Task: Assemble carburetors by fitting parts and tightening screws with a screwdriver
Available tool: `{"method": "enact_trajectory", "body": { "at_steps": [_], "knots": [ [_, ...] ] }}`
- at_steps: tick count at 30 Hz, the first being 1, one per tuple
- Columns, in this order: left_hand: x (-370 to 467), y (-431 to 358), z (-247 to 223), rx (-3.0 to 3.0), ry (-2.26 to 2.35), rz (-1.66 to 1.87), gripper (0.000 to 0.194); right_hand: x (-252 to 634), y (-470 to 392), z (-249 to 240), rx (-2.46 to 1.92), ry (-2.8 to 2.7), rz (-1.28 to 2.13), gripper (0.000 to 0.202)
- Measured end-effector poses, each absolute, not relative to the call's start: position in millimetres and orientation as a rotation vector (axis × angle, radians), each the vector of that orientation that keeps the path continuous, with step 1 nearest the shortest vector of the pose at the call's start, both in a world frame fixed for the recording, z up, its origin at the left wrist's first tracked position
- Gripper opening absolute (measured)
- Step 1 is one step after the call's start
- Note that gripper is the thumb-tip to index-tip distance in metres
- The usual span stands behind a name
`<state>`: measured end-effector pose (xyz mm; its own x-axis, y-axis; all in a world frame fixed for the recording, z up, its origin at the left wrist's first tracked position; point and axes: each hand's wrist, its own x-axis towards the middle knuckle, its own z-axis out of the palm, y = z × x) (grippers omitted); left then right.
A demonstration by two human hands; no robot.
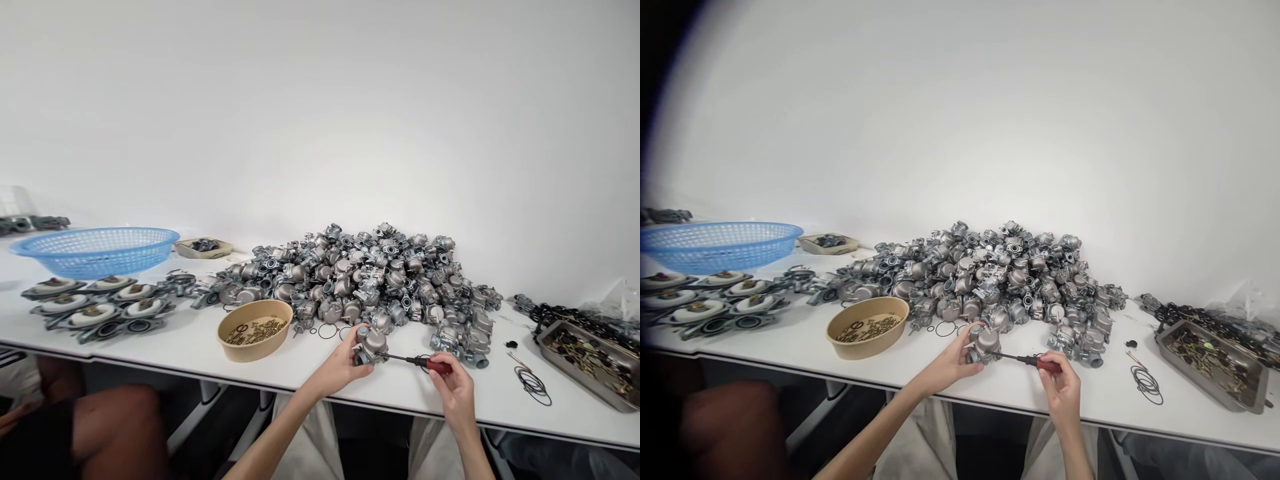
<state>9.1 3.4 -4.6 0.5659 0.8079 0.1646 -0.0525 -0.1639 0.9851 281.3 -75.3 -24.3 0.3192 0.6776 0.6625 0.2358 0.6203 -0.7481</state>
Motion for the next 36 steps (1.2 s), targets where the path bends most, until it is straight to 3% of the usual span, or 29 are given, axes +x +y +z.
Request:
{"method": "enact_trajectory", "body": {
  "at_steps": [36],
  "knots": [
    [9.7, 6.8, -12.1, 1.569, 0.629, 0.878, 0.094, 287.9, -69.9, -34.7, -0.994, -1.069, 0.448, 0.040]
  ]
}}
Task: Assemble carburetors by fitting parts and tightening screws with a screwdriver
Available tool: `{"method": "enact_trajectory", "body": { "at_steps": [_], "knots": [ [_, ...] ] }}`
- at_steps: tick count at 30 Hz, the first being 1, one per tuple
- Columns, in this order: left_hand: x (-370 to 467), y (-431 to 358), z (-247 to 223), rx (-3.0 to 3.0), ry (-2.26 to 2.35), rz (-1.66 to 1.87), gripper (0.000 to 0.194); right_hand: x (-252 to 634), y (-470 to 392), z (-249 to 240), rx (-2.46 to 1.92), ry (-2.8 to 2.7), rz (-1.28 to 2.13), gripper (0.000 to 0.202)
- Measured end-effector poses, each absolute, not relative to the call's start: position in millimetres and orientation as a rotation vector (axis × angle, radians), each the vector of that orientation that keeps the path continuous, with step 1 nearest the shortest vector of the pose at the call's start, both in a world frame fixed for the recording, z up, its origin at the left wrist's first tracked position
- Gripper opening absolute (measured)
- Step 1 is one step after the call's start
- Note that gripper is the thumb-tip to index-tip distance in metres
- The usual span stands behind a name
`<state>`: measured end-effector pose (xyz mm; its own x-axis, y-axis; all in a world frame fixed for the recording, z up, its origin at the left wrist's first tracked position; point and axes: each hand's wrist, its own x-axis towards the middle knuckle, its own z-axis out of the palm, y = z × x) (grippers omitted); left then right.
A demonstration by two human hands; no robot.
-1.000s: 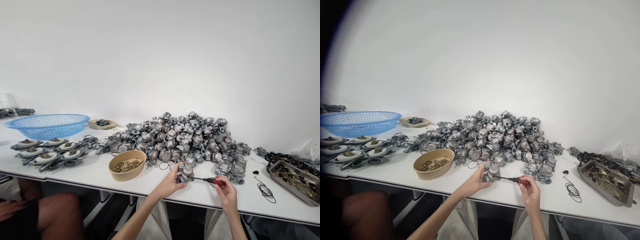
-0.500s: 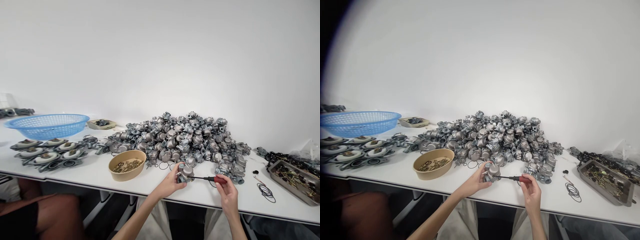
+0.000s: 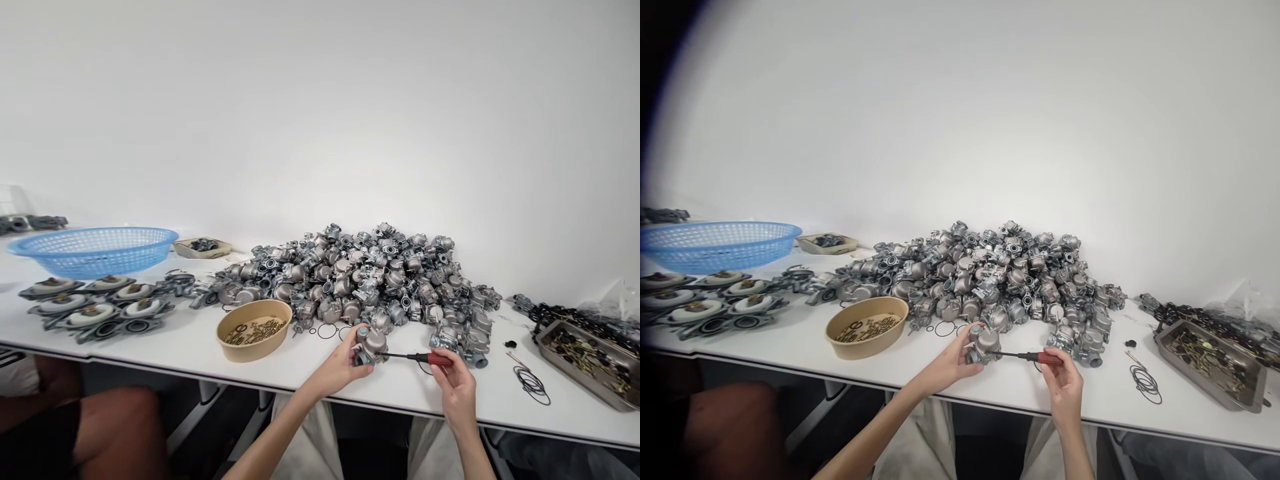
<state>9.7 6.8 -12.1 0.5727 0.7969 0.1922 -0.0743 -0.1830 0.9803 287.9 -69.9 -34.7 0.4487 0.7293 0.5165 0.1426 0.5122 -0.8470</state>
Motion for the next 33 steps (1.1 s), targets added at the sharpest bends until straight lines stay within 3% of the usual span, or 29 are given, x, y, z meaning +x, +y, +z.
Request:
{"method": "enact_trajectory", "body": {
  "at_steps": [33],
  "knots": [
    [9.1, -1.4, 3.5, 1.549, 0.641, 0.853, 0.095, 275.8, -77.5, -16.9, -1.091, -1.023, 0.441, 0.044]
  ]
}}
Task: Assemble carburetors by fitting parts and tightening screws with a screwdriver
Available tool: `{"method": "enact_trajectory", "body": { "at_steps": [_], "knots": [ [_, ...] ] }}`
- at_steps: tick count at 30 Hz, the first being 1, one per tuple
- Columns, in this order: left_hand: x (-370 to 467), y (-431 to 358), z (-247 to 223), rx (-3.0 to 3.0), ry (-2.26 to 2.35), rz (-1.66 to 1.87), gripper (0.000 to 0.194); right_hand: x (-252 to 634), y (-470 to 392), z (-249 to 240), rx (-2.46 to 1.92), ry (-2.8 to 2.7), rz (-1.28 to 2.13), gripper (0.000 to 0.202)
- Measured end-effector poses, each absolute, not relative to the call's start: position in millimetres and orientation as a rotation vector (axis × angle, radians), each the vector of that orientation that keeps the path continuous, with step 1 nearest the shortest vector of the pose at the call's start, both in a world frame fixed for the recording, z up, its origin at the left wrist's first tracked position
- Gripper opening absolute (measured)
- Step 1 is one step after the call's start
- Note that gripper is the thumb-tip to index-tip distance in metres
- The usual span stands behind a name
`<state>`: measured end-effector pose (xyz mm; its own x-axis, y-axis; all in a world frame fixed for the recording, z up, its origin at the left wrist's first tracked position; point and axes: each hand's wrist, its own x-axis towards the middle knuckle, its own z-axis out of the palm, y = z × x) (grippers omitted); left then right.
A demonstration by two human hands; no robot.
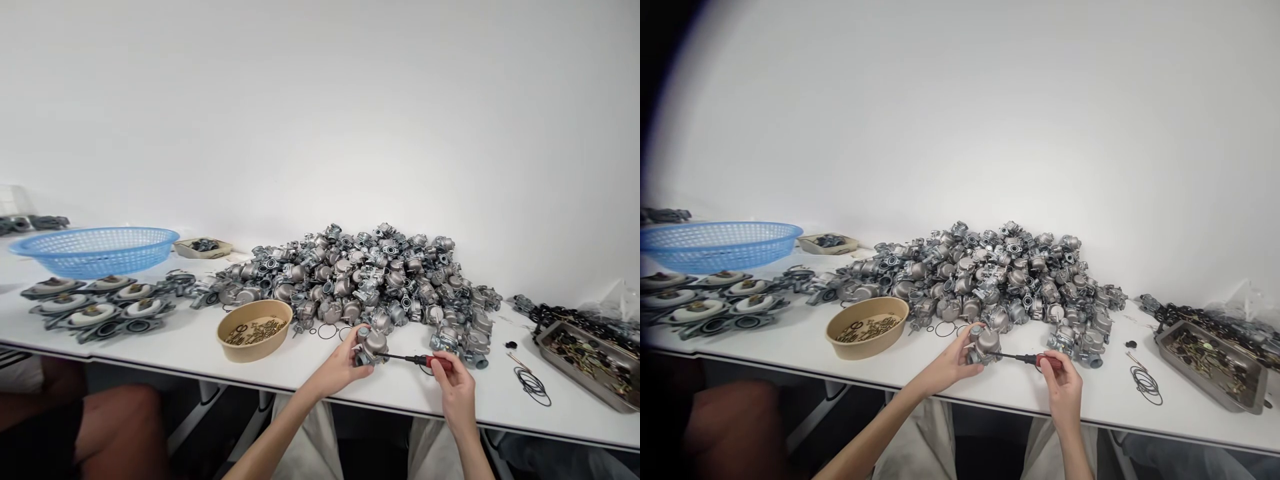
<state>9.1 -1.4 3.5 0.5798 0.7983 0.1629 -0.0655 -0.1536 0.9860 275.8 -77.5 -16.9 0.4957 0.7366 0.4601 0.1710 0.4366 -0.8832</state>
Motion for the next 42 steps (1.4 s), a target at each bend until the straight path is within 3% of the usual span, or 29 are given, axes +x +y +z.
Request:
{"method": "enact_trajectory", "body": {
  "at_steps": [19, 27, 42],
  "knots": [
    [9.1, 3.7, -6.2, 1.539, 0.626, 0.863, 0.094, 281.3, -74.6, -28.1, -1.053, -1.078, 0.436, 0.037],
    [9.5, 3.9, -7.5, 1.554, 0.605, 0.877, 0.090, 289.0, -71.2, -49.3, -1.057, -0.847, 0.043, 0.034],
    [10.9, 4.6, -5.3, 1.537, 0.611, 0.888, 0.095, 258.5, -62.9, -28.9, -1.312, -1.556, -0.033, 0.032]
  ]
}}
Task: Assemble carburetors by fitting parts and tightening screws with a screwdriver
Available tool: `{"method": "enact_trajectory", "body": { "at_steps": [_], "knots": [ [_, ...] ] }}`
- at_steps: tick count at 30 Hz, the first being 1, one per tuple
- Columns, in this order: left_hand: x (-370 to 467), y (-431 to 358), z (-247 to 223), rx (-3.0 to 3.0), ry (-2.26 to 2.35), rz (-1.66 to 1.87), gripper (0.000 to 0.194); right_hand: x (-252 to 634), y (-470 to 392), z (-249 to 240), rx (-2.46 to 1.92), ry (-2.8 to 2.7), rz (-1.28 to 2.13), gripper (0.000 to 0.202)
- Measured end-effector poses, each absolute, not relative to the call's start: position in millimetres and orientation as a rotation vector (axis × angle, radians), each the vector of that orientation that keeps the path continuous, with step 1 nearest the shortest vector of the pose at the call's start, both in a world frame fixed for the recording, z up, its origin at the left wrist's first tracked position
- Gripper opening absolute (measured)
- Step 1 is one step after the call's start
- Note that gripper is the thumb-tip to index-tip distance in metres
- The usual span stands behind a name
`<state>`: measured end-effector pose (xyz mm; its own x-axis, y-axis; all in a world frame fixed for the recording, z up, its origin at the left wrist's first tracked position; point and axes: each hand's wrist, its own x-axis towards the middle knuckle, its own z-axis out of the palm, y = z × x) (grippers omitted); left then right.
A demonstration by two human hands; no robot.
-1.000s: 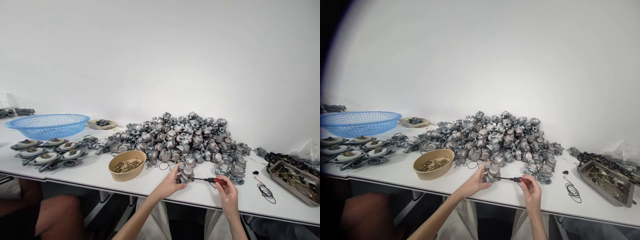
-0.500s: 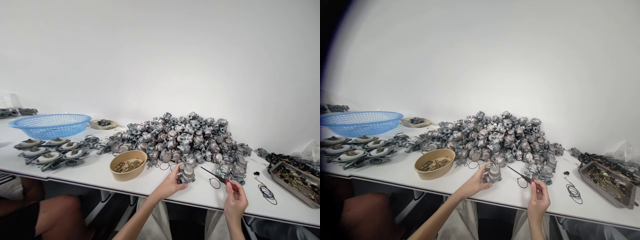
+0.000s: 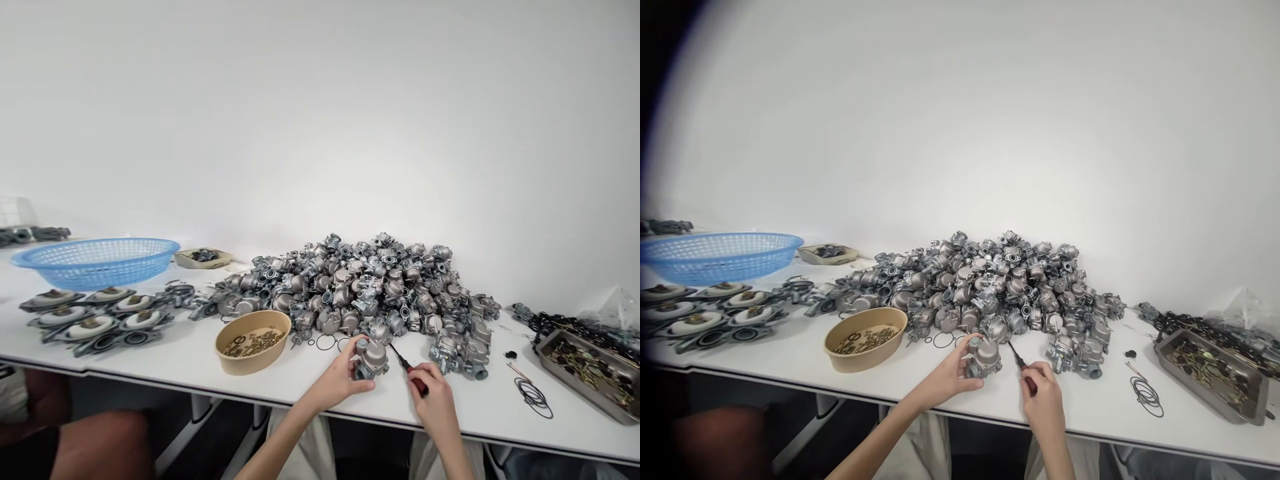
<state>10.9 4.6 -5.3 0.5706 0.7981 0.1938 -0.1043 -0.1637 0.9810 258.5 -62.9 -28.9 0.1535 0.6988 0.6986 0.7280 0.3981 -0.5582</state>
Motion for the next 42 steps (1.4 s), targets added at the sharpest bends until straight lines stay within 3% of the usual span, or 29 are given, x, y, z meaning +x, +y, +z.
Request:
{"method": "enact_trajectory", "body": {
  "at_steps": [9, 14, 23, 31, 34, 38, 42],
  "knots": [
    [11.1, 6.4, -8.3, 1.546, 0.597, 0.902, 0.098, 244.6, -70.3, -19.0, -1.236, -1.692, -0.248, 0.021],
    [10.7, 8.2, -13.3, 1.596, 0.617, 0.862, 0.108, 206.3, -62.9, 21.3, -1.436, -1.861, -0.088, 0.066],
    [11.4, 6.6, -17.6, 1.604, 0.609, 0.873, 0.107, 180.4, -49.0, 44.8, -1.631, -2.009, 0.068, 0.083],
    [9.8, 8.7, -29.1, 1.738, 0.757, 0.874, 0.114, 198.6, -54.0, 70.3, -1.390, -1.765, 0.418, 0.052],
    [8.7, 8.1, -29.3, 1.790, 0.779, 0.850, 0.098, 242.7, -54.6, 100.8, -1.336, -1.567, 0.400, 0.045],
    [8.7, 3.5, -22.5, 1.930, 0.866, 0.797, 0.063, 346.1, -35.2, 141.2, -1.448, -1.329, 0.164, 0.064],
    [9.6, -2.8, -17.7, 2.067, 0.967, 0.758, 0.049, 455.8, -0.2, 151.1, -1.866, -1.209, -0.131, 0.073]
  ]
}}
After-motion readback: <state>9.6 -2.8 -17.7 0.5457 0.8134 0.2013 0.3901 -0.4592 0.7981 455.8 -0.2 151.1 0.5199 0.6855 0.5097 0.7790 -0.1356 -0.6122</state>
